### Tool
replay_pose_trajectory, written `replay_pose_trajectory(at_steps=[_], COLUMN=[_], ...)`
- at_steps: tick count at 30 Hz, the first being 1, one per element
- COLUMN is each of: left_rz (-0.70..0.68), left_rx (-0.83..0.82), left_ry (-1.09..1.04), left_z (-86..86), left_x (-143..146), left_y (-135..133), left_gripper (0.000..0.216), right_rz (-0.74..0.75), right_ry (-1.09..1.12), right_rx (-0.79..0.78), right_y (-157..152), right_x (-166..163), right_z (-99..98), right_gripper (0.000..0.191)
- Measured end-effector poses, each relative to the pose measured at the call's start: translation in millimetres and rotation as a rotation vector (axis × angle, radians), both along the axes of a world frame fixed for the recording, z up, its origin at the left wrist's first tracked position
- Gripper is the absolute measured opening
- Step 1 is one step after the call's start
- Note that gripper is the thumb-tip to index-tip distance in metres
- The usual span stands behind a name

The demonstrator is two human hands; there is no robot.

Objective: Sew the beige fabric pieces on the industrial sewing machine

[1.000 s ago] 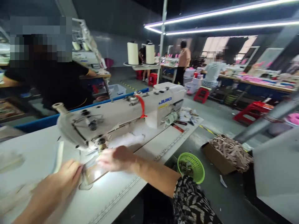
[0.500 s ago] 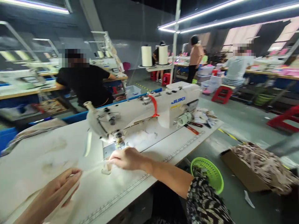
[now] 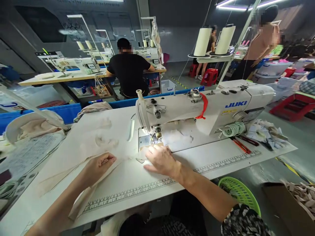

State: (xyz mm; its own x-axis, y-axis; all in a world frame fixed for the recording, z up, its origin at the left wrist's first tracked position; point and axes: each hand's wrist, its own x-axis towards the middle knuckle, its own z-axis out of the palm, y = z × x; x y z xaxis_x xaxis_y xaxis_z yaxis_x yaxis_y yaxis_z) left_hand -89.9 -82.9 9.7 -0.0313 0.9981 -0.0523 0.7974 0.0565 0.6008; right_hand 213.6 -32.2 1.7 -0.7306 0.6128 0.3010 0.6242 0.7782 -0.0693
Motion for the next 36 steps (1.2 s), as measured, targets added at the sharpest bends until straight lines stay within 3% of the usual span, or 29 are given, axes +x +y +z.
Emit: replay_pose_trajectory(at_steps=[1, 4, 9, 10, 12, 15, 18, 24, 31, 36], left_rz=[0.005, 0.018, -0.001, 0.005, 0.03, 0.05, -0.01, -0.052, -0.066, 0.068], left_rx=[0.006, 0.022, -0.028, -0.04, -0.003, 0.23, 0.43, 0.418, 0.393, 0.498], left_ry=[-0.002, -0.017, 0.065, 0.126, 0.286, 0.544, 0.687, 0.672, 0.568, 0.425], left_z=[-0.7, 2.1, 16.3, 18.4, 20.0, 15.6, 5.0, -13.1, -6.6, -3.8], left_x=[-2.7, -13.3, -26.0, -26.5, -26.0, -25.0, -28.5, -40.9, -56.7, -53.5], left_y=[-1.7, -8.4, -14.0, -13.0, -8.8, 1.1, 11.4, 20.4, 16.0, 19.6], left_gripper=[0.048, 0.049, 0.046, 0.043, 0.033, 0.027, 0.034, 0.045, 0.043, 0.042], right_rz=[-0.017, -0.028, 0.121, 0.111, 0.035, -0.085, -0.152, -0.162, -0.131, -0.051], right_ry=[-0.025, 0.061, 0.406, 0.407, 0.353, 0.229, 0.152, 0.115, 0.177, 0.106], right_rx=[0.008, -0.07, -0.623, -0.62, -0.468, -0.241, -0.162, -0.142, -0.129, -0.118], right_y=[-0.6, -0.2, 4.6, 6.7, 11.6, 17.6, 17.6, 12.3, 15.1, 11.0], right_x=[0.1, 1.3, 3.3, 2.1, -1.6, -6.4, -5.2, 10.0, 21.9, 14.5], right_z=[0.0, 3.1, 12.0, 11.5, 7.2, -2.8, -8.7, -6.5, -4.7, 0.5], right_gripper=[0.011, 0.018, 0.022, 0.024, 0.026, 0.029, 0.028, 0.032, 0.031, 0.031])
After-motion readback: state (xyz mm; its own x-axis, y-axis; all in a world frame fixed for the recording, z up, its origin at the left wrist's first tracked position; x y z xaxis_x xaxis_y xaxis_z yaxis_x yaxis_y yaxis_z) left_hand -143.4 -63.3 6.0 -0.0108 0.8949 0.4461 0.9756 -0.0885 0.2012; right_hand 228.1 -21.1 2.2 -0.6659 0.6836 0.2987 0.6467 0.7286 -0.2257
